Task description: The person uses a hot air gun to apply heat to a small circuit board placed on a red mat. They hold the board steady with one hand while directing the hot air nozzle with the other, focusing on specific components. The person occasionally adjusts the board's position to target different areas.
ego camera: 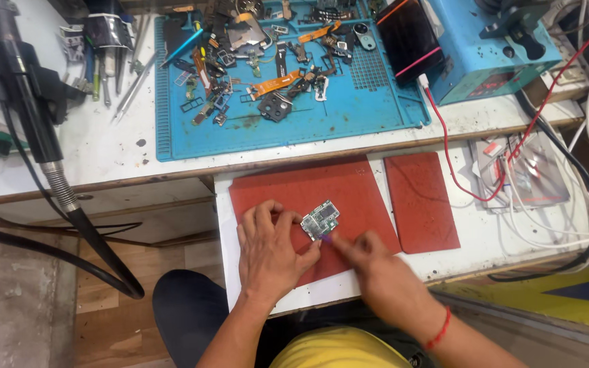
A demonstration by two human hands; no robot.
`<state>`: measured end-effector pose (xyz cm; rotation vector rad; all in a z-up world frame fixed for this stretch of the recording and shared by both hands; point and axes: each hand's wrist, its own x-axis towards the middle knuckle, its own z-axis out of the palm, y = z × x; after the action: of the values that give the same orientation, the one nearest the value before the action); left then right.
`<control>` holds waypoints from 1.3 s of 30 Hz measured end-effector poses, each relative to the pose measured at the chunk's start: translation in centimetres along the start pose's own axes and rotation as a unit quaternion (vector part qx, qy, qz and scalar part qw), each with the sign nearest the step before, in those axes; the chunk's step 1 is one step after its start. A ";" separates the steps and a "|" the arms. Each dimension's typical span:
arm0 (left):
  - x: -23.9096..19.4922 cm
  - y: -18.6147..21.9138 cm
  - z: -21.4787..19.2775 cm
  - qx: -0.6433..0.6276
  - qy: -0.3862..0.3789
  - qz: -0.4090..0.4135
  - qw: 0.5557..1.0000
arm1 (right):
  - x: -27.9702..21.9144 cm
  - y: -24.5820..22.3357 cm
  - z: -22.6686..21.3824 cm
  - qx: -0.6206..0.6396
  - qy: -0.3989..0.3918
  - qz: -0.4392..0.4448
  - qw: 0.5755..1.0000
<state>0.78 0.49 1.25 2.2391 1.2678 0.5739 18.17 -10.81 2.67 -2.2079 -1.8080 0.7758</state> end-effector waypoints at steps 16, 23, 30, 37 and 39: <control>-0.4 -0.7 0.4 -0.027 0.032 0.011 0.999 | 1.1 -1.1 -1.1 -0.043 0.064 0.025 0.997; -0.6 -0.6 0.4 -0.026 0.047 0.023 0.998 | 1.1 -0.3 -0.6 -0.018 0.068 -0.036 0.997; -0.7 -0.8 0.2 -0.022 0.058 0.035 0.997 | 1.1 -0.2 -0.3 -0.005 0.059 -0.048 0.997; -0.7 -0.7 0.1 -0.025 0.054 0.023 0.998 | 1.4 -0.5 -0.6 -0.005 0.065 -0.017 0.998; -0.7 -0.7 0.1 -0.023 0.042 0.013 0.999 | 1.2 -0.6 -0.5 0.007 0.061 0.007 0.998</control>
<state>0.03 0.20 0.62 2.2176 1.2544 0.7062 18.04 -9.40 3.03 -2.2093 -1.7260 0.6404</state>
